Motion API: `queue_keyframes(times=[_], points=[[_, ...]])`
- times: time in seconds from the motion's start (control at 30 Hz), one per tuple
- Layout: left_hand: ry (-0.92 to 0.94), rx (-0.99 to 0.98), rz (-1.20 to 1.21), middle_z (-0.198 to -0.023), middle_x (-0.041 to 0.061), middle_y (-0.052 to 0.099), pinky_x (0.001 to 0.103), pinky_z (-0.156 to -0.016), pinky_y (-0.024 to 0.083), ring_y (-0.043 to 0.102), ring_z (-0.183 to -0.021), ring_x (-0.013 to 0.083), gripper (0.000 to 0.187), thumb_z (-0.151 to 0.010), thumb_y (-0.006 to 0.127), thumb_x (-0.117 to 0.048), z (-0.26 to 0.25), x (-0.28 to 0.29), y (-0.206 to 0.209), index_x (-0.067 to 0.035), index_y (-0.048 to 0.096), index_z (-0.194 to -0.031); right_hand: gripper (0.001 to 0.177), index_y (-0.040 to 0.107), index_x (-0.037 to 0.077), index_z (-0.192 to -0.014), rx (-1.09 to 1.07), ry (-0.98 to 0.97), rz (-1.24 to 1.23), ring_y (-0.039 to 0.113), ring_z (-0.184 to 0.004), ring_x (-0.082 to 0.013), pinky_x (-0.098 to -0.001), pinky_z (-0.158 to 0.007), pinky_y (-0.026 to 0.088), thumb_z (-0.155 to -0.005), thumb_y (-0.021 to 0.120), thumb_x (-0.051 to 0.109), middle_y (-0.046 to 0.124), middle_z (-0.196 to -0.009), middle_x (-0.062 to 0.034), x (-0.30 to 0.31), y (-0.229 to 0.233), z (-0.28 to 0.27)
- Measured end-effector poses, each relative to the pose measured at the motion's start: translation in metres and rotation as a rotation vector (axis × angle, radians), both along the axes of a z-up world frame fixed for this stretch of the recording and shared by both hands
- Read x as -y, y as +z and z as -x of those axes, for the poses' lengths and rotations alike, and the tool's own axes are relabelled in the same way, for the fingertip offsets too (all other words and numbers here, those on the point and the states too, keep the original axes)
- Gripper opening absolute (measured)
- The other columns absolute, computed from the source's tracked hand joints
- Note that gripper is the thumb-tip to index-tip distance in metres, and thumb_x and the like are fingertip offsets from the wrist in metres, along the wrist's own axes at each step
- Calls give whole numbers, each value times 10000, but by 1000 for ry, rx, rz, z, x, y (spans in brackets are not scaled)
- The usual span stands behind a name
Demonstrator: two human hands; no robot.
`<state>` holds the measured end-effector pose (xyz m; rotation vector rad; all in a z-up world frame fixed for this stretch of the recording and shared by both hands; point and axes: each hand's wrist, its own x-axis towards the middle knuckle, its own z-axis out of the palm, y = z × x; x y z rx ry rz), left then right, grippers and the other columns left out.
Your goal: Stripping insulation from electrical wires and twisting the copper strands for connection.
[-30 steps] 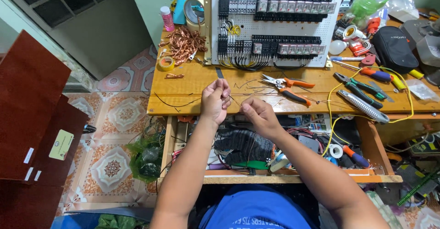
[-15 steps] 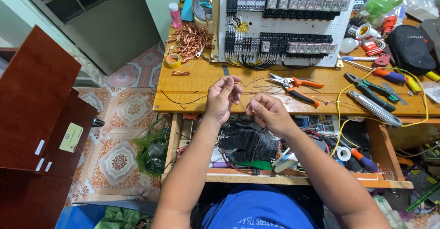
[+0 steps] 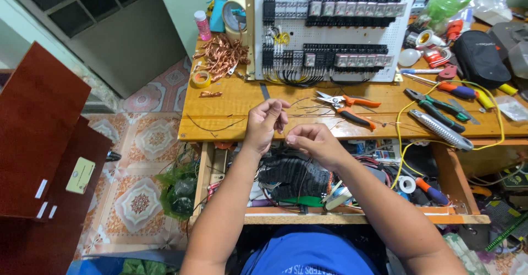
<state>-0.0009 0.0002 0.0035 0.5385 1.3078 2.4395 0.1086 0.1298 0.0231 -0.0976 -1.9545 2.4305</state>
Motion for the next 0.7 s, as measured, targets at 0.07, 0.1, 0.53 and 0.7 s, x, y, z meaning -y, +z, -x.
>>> queue_keyframes(times=[0.07,0.1,0.53,0.7], points=[[-13,-8,8,-591,99,601,200,-439,501,585,-499,117,296,-1029,667,-292,0,0,-3,0,715,-1042,91,722,-25,-962,6,-10,40,419,-421,-17,-150,-377,259,-914,715,51,619,-652,-72,-3,-7,3],[-19,-10,19,-581,93,589,200,-445,500,586,-504,117,290,-1033,659,-283,1,-1,-4,2,712,-1042,90,713,-23,-971,17,-13,84,414,-413,-33,-156,-366,247,-916,712,48,598,-655,-86,-5,-10,4],[-183,147,-48,-563,2,427,144,-379,382,581,-522,139,339,-1036,631,-364,4,4,-2,-32,674,-985,66,632,-14,-994,152,118,416,354,-391,16,-109,-318,240,-999,625,52,590,-742,-76,-17,2,2],[-261,233,-92,-575,-22,374,125,-331,325,531,-479,109,330,-1035,623,-367,4,4,-5,-40,644,-997,66,636,-42,-991,232,196,462,393,-363,10,-128,-307,247,-977,614,19,546,-688,-43,-14,13,-5]])
